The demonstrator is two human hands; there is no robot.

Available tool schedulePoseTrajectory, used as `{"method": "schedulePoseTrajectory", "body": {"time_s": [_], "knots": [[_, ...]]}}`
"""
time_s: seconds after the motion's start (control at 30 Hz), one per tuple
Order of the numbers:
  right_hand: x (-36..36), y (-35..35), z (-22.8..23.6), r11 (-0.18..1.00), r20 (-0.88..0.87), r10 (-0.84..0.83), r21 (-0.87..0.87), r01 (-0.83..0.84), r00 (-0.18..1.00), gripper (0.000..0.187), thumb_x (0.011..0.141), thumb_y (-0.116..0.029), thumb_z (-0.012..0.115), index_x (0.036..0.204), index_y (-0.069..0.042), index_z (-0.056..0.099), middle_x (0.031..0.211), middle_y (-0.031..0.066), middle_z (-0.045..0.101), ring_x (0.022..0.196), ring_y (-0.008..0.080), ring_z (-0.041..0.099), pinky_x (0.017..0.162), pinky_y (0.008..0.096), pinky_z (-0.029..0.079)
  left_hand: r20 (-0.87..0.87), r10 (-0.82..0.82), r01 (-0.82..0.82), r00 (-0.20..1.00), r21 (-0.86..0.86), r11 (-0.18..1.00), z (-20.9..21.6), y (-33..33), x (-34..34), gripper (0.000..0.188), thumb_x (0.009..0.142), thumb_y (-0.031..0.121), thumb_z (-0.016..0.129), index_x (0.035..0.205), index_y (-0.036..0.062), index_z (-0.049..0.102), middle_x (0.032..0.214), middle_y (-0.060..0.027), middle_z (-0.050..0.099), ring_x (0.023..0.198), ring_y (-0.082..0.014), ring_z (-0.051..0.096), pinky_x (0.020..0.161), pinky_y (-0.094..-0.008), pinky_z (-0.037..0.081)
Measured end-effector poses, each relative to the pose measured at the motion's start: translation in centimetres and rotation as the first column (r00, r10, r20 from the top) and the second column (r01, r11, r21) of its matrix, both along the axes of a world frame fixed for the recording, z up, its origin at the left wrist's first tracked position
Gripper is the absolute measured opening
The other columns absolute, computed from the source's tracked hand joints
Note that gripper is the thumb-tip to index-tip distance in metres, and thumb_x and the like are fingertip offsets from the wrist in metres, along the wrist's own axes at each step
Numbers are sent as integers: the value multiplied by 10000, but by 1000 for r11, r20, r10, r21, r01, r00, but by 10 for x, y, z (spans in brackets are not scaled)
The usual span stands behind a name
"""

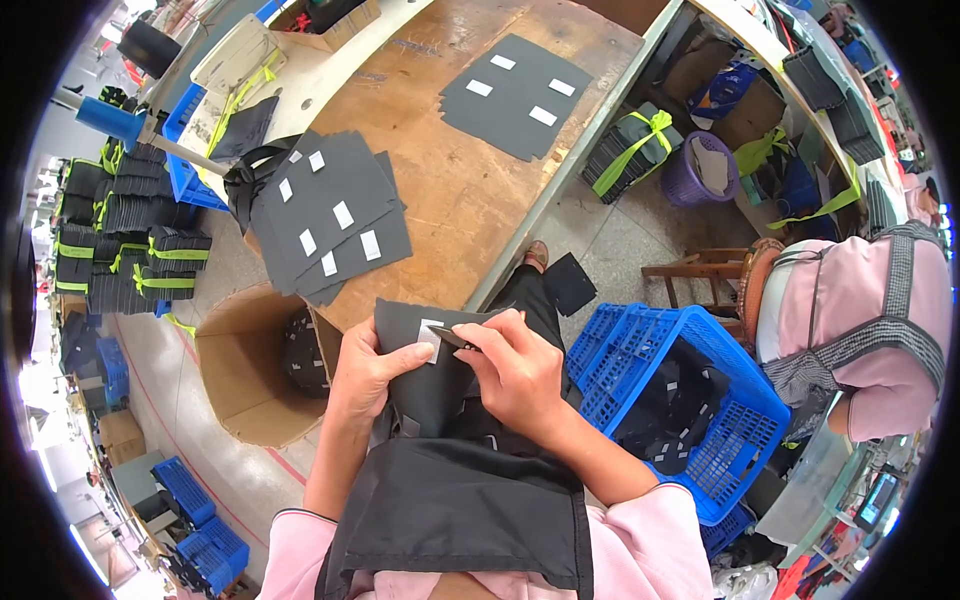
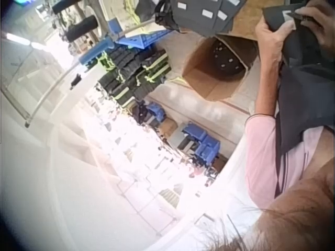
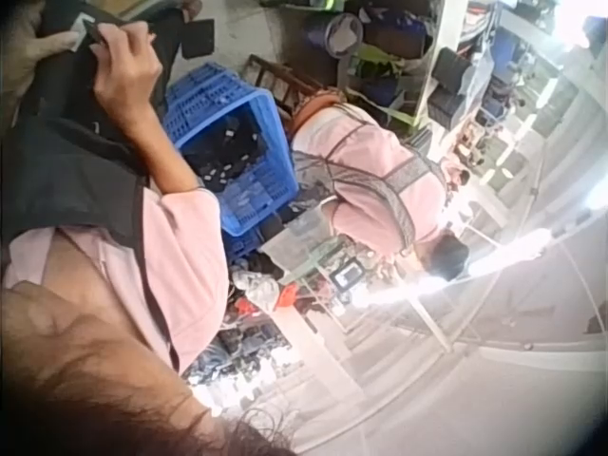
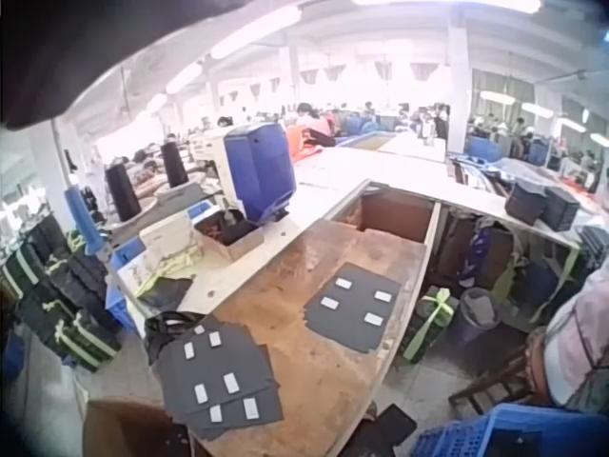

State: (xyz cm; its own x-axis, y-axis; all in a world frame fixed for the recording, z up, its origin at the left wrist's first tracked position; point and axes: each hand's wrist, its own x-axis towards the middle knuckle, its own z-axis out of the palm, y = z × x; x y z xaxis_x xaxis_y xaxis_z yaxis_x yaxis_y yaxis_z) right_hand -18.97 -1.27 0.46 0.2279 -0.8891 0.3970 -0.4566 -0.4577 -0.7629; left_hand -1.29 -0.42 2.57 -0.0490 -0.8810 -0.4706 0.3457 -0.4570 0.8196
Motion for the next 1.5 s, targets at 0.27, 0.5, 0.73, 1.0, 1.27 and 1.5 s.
{"method": "schedulePoseTrajectory", "body": {"time_s": [0.27, 0.5, 0.73, 1.0, 1.27, 1.5], "knots": [[-2, -6, 0, 998, 96, -15, 57, 9, 995, 289, 662, 13, 715, 932, -52, 636, 777, 101, 556, 632, 225, 575, 536, 306, 464, 58, -67, 66, 996, 17, 998, 4, -2, -2, 252, 726, 58, 725, 949, -17, 634, 864, -68, 661, 747, -113, 613, 698, -247, 497], [-31, -50, -16, 771, 272, 338, 470, -431, 901, 236, 718, -52, 690, 926, -9, 587, 754, 3, 446, 669, 84, 419, 608, 221, 352, 219, -157, 172, 963, -51, 984, -19, -3, 7, 202, 827, 105, 636, 997, 8, 586, 860, -6, 578, 800, -81, 530, 736, -234, 434], [-14, -37, -18, 453, 614, 23, 697, -556, 789, 193, 784, -99, 676, 905, 14, 577, 837, -8, 505, 738, 43, 459, 621, 205, 376, 17, -126, 127, 992, -49, 991, -15, -3, -6, 245, 802, 173, 712, 950, 50, 559, 862, 17, 541, 795, -63, 487, 727, -215, 398], [-22, -1, -11, 995, 3, -35, 99, 34, 999, 389, 683, -66, 731, 1036, -62, 566, 840, 96, 542, 624, 229, 562, 528, 307, 460, 63, 163, -165, 985, 32, 986, -24, -5, -6, 170, 787, 89, 704, 849, 60, 548, 784, 19, 558, 708, -59, 506, 664, -215, 413], [-16, -5, 2, 999, -98, 28, -33, -31, 995, 338, 637, -55, 730, 955, -65, 615, 789, 90, 552, 638, 259, 566, 549, 322, 462, 375, 193, -143, 907, -159, 977, -17, -2, -11, 185, 795, 97, 690, 843, 49, 518, 740, 16, 517, 698, -55, 475, 651, -211, 403], [-14, -8, -4, 992, -85, 119, 47, -115, 989, 312, 644, -4, 719, 939, -48, 627, 753, 100, 552, 637, 253, 552, 623, 320, 478, 231, 135, -121, 964, -75, 990, -13, -3, -8, 192, 794, 94, 691, 856, 49, 515, 759, 13, 520, 707, -62, 481, 655, -211, 404]]}}
